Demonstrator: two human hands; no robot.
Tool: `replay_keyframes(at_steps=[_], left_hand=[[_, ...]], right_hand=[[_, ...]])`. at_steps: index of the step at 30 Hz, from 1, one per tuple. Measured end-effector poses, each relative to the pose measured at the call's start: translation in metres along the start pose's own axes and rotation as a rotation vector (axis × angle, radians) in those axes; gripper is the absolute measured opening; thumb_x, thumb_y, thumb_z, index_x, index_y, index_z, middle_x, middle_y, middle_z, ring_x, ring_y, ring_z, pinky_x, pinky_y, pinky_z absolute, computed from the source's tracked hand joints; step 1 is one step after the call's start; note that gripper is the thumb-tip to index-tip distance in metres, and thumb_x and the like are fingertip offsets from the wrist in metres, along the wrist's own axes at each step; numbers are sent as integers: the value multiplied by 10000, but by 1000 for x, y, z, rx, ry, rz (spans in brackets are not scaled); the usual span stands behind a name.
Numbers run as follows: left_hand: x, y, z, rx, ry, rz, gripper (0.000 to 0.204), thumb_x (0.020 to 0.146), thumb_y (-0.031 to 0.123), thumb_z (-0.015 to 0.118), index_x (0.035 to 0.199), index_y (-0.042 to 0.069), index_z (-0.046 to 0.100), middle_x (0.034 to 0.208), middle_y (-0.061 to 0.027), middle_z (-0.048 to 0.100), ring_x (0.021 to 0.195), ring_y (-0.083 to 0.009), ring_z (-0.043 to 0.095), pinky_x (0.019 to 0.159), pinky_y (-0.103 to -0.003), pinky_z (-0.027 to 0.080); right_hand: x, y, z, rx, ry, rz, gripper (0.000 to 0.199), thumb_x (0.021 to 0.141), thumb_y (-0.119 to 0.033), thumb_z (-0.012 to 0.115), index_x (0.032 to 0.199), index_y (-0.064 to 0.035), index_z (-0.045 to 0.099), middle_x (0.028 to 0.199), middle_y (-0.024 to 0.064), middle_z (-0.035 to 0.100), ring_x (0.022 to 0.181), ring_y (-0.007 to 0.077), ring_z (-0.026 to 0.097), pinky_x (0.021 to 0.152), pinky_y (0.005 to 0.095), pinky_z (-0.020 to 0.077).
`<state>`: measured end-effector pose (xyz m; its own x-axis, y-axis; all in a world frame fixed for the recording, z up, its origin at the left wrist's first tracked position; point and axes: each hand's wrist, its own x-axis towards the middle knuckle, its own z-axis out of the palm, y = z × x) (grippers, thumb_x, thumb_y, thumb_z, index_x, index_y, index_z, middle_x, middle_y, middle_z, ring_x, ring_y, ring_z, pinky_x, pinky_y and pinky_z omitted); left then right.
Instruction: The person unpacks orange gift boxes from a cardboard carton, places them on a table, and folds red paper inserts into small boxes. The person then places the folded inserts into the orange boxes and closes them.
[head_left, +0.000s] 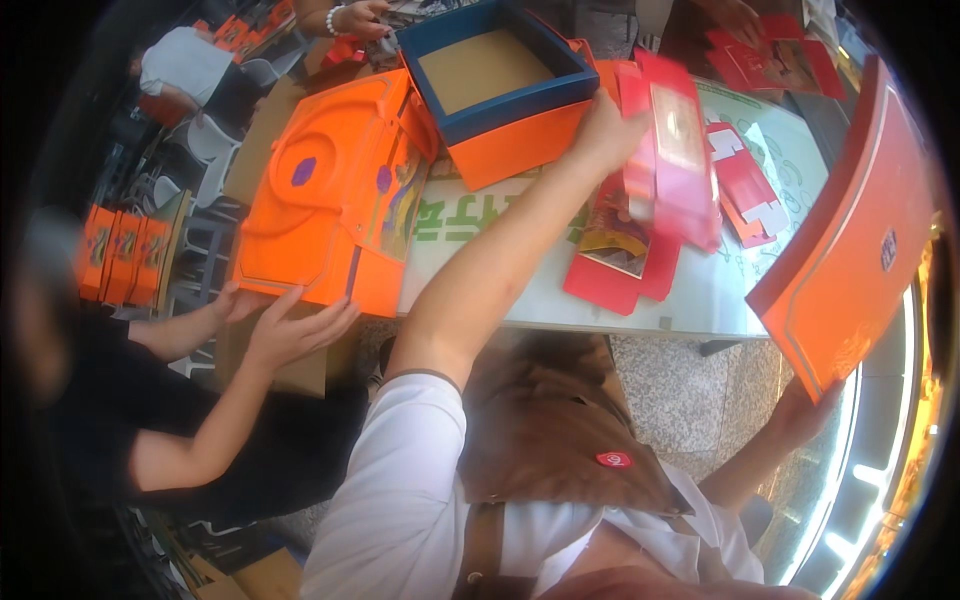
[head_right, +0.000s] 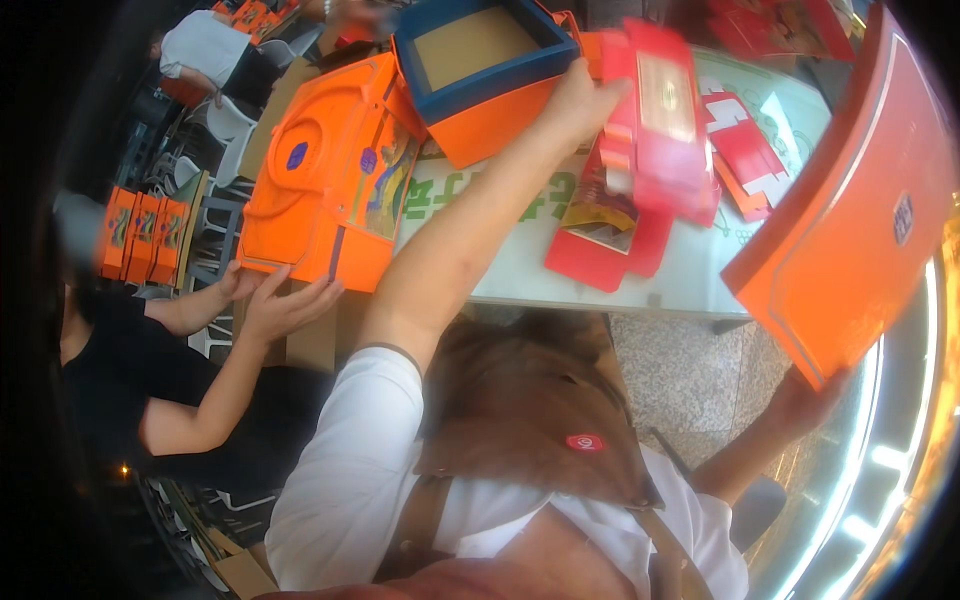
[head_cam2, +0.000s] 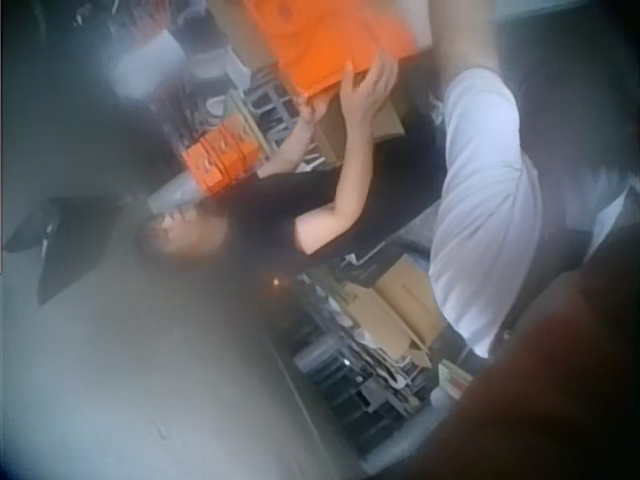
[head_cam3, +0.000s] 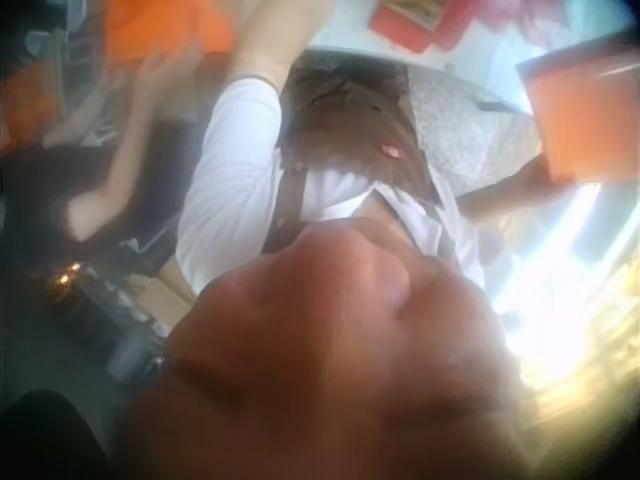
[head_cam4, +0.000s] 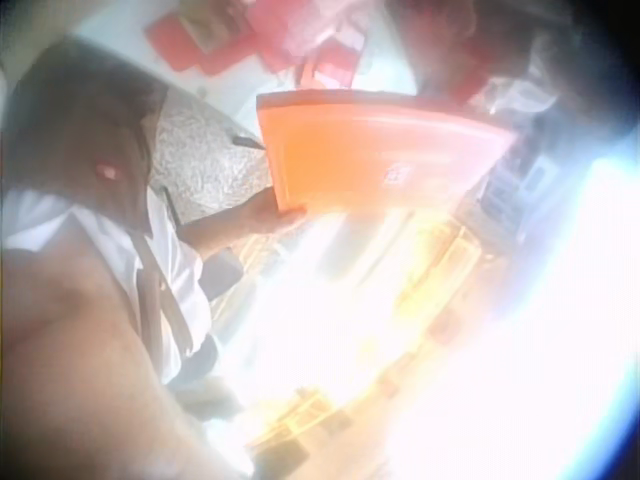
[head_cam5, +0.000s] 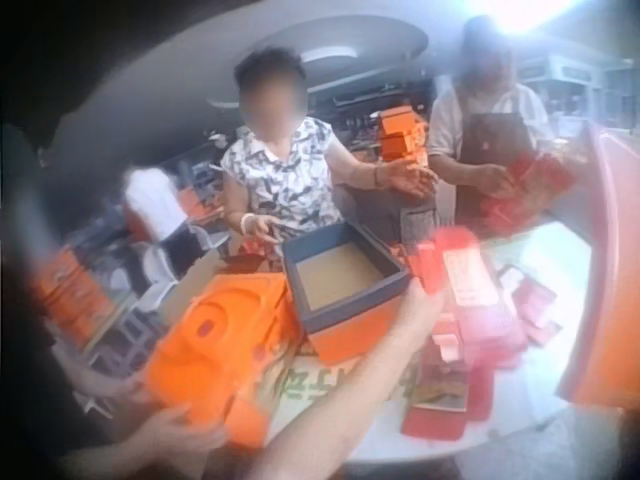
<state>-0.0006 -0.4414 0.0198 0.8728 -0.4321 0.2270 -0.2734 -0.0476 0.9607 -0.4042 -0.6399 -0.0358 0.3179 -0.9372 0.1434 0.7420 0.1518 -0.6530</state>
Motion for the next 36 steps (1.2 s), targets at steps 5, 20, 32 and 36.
replay_keyframes(at_steps=[5,20,32,36], left_hand=[[-86,3,-24,544,71,356,613,884,203,698,1359,-90,445,1325,-284,545,1239,-408,526,1039,-438,430],[-208,-11,-128,160,368,123,340,924,48,622,1245,-42,556,1269,-184,594,1127,-300,606,948,-375,498],[-276,79,-286,805,606,442,238,913,16,588,1141,-18,647,1263,-191,613,1190,-320,588,1002,-391,472],[-242,69,-379,1071,311,212,256,928,74,589,1179,55,636,1377,-183,545,1269,-284,532,1005,-346,439]], right_hand=[[-6,33,1,113,-258,208,461,1011,-189,539,1381,70,449,1334,169,572,1218,251,563,1066,419,450],[14,182,292,-260,-717,587,338,970,-187,593,1193,67,585,1124,133,634,1056,232,621,851,356,537],[7,240,327,-794,-978,-182,380,948,-242,635,1189,50,613,1141,119,660,1056,197,628,890,299,504],[-66,207,334,-718,-1126,-260,311,949,-184,655,1173,29,625,1114,115,686,1063,187,646,889,302,499]])
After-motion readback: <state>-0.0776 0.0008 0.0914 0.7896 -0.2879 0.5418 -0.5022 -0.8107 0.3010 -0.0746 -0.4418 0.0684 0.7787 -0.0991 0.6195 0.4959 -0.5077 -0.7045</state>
